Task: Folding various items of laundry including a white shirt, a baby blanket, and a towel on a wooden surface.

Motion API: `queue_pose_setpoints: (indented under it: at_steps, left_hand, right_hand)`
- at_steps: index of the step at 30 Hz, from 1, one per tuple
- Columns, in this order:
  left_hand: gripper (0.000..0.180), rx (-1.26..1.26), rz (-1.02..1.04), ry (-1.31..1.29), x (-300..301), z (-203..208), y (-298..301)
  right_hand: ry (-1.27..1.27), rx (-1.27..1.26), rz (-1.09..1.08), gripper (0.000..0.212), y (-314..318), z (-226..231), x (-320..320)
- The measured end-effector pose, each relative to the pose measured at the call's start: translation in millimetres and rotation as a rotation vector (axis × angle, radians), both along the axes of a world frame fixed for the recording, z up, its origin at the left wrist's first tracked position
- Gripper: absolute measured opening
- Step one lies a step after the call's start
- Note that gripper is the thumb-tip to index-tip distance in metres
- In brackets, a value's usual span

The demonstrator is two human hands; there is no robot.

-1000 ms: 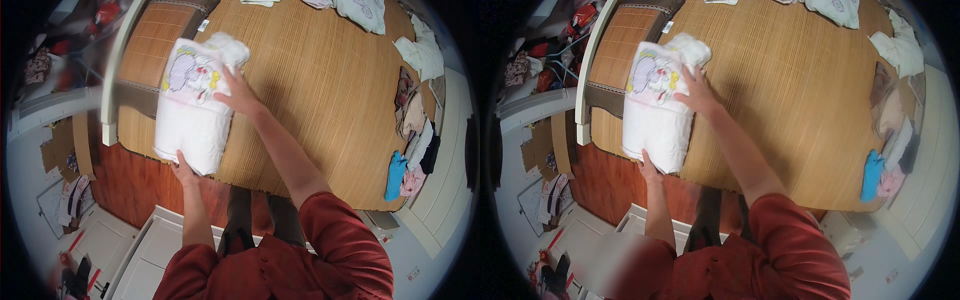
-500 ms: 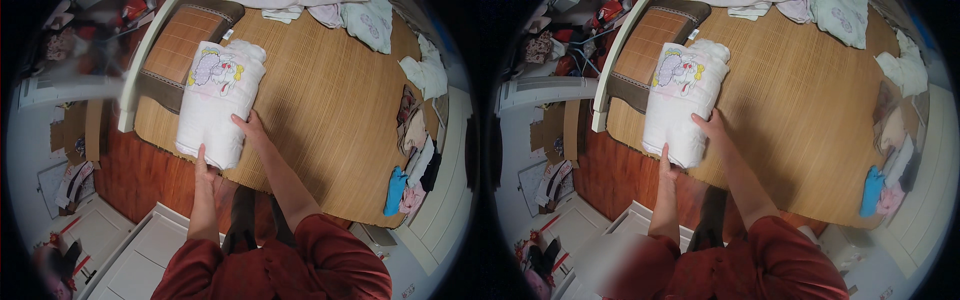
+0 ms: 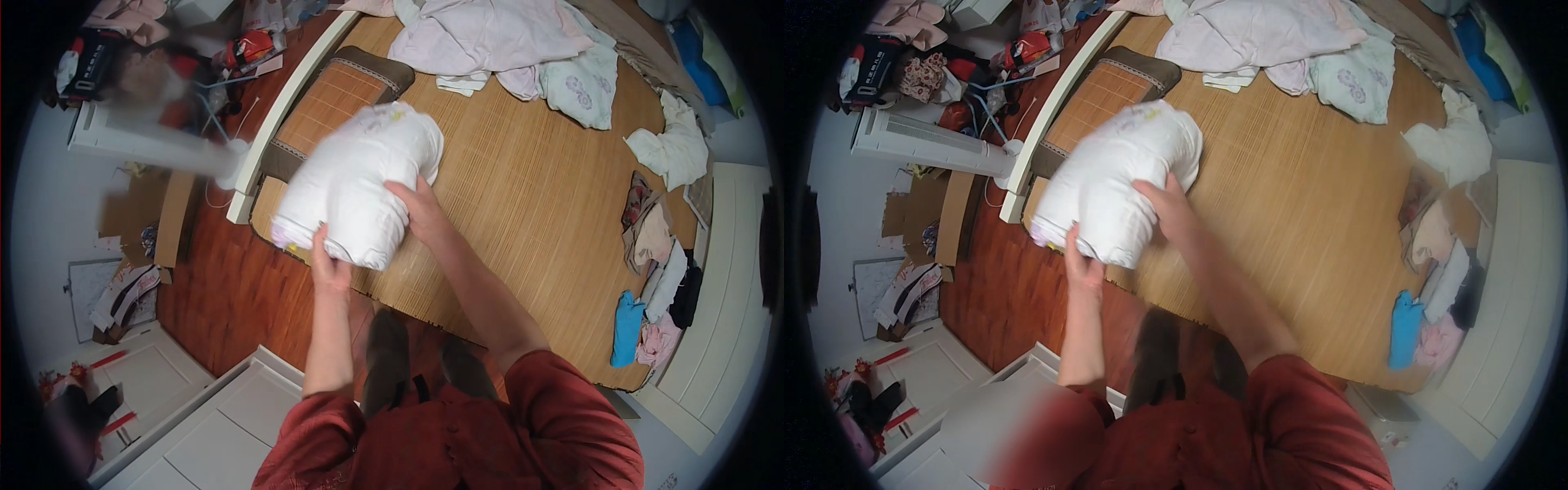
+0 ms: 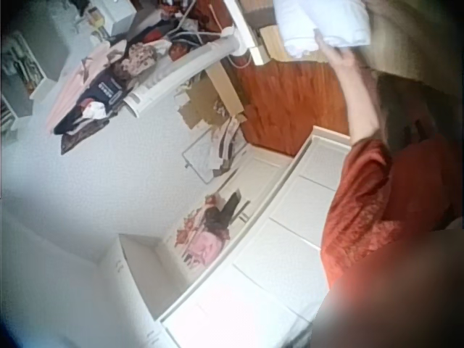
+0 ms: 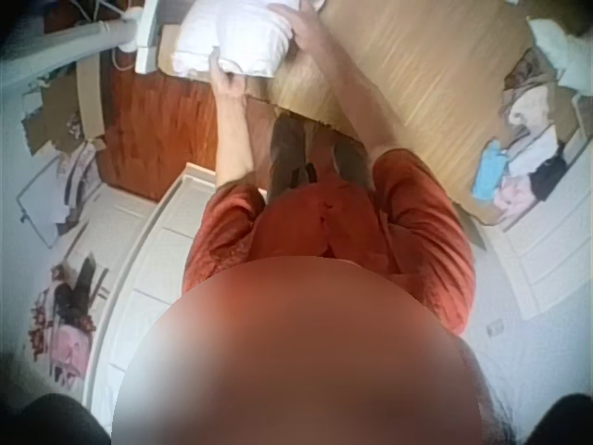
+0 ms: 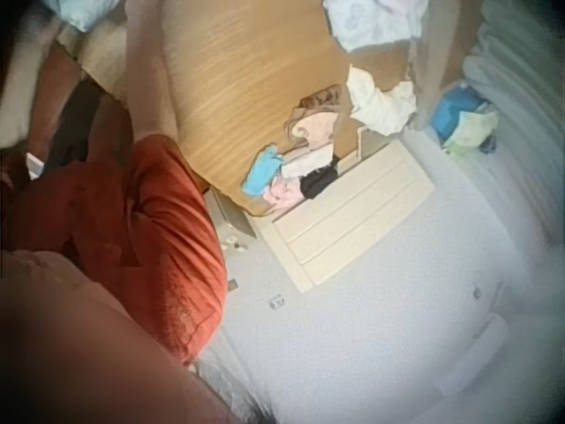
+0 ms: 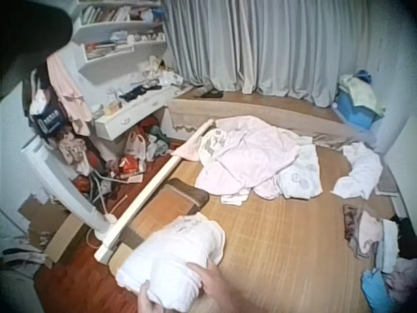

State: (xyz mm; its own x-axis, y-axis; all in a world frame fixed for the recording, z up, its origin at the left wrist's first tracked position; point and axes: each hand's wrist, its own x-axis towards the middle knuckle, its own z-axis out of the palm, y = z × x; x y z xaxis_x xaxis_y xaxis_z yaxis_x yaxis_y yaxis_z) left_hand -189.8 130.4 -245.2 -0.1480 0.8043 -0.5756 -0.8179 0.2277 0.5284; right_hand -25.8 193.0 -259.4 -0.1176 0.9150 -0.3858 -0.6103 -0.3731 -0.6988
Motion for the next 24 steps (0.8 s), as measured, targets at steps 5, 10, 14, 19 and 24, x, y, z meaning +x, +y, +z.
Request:
queue_pose_setpoints:
  at_steps: [5, 10, 14, 19, 24]
  left_hand:
    - [0.045, 0.104, 0.023, 0.114, -32, 52, 74]
    - [0.047, 0.218, -0.035, 0.148, -73, 32, 137]
    - [0.06, 0.09, -0.095, 0.159, -118, -50, 159]
    - [0.066, -0.411, -0.305, 0.695, -134, -116, 144]
    - [0.07, 0.109, -0.175, 1.493, -118, -126, 131]
  right_hand:
    - [0.095, 0.169, -0.006, 0.06, 66, 55, -34]
    - [0.13, 0.292, 0.01, 0.063, 129, 30, -59]
    - [-0.249, 0.044, 0.135, 0.064, 140, -26, -82]
    - [-0.83, -0.063, 0.337, 0.072, 92, -82, -102]
    - [-0.816, -0.123, 0.361, 0.077, 93, -69, -102]
